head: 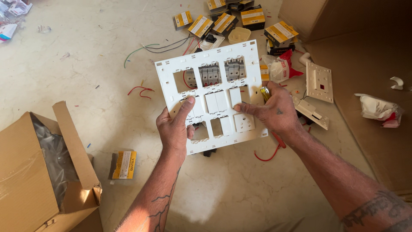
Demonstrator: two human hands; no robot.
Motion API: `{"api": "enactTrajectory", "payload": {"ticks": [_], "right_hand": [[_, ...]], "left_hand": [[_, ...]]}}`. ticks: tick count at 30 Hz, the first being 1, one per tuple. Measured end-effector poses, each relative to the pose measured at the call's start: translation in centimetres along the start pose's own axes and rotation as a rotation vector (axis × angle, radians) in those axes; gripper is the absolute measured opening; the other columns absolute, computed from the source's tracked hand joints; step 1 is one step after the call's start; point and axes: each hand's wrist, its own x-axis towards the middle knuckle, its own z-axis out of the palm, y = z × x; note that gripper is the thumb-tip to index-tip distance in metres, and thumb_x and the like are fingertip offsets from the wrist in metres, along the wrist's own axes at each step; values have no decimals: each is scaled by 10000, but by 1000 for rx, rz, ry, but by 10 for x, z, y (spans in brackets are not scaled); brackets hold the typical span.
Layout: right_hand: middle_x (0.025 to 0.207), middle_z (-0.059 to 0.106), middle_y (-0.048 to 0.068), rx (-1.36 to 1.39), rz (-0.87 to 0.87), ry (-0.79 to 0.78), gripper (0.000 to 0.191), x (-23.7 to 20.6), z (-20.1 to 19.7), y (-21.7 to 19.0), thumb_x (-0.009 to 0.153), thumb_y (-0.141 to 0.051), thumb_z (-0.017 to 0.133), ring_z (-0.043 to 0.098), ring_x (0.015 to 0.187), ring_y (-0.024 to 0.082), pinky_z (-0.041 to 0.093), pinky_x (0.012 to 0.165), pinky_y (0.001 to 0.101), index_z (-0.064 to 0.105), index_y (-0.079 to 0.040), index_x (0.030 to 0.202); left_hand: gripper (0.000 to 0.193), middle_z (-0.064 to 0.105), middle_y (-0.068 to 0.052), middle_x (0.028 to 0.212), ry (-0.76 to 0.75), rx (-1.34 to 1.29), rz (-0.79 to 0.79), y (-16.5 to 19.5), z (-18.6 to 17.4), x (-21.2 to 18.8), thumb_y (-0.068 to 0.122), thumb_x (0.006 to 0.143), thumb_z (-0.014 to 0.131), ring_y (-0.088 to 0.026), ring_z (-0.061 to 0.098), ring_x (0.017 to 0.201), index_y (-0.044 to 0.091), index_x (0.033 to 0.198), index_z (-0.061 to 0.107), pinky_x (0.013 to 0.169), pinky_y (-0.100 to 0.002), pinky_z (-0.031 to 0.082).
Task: The person fits electrical switches into a plastic modular faceplate by hand and uses a screwdriver to tighten the terminal screws to secure the wiring on the back.
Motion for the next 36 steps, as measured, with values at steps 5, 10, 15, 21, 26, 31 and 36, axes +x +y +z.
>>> {"api": "enactTrajectory", "payload": {"ticks": [5, 10, 15, 21, 26, 31, 36], "right_hand": [[996, 770, 138, -27, 23, 3, 743, -2, -5, 3, 685, -302, 912, 760, 848, 180, 637, 760, 346, 577, 8, 1272], [1042, 761, 134, 13, -17, -37, 769, 17, 5, 7, 692, -344, 905, 745, 904, 173, 629, 787, 331, 561, 26, 1272], [1066, 719, 166, -50, 3, 19, 772, -2, -66, 55, 761, -472, 833, 696, 892, 209, 603, 725, 377, 552, 29, 1277], [1089, 720, 192, -414, 26, -127, 796, -16, 28, 104, 812, -591, 741, 714, 1002, 282, 567, 867, 420, 561, -20, 1337], [1213, 726, 152, -731, 128, -370, 711, -19, 83, 82, 849, -564, 739, 708, 1114, 301, 546, 990, 416, 589, -75, 1343], [1451, 542, 56, -792, -333, -541, 669, -53, 84, 71, 836, -352, 727, 662, 1092, 346, 532, 885, 473, 536, -172, 1451], [1599, 405, 31, -886, -406, -763, 529, -64, 99, 67, 865, -291, 686, 682, 984, 344, 532, 828, 492, 562, -191, 1369]], "left_hand": [[309, 725, -26, 833, 7, 22, -3, -1, 5, -3, 292, 840, 814, -34, 531, 518, 43, 997, 718, 344, -218, 365], [290, 714, -27, 812, -7, 20, -13, 13, -6, 14, 266, 845, 825, -31, 518, 518, 36, 978, 710, 349, -217, 337], [255, 707, -15, 806, 14, -55, 66, -3, 82, -34, 252, 853, 820, -28, 506, 513, 33, 956, 738, 350, -217, 338], [222, 707, 1, 778, 179, -136, 102, -17, 7, -16, 218, 851, 826, -20, 485, 501, 40, 957, 748, 346, -227, 280], [197, 711, 2, 764, 274, -184, 82, -3, -29, 17, 189, 837, 835, -21, 456, 483, 52, 956, 759, 348, -232, 251], [193, 746, -9, 808, 325, -224, 36, 7, -22, 6, 182, 842, 828, -25, 535, 519, 59, 960, 738, 350, -232, 267], [183, 772, -21, 856, 305, -201, 51, 6, -26, 4, 184, 835, 820, -29, 550, 528, 71, 959, 747, 336, -237, 284]]}}
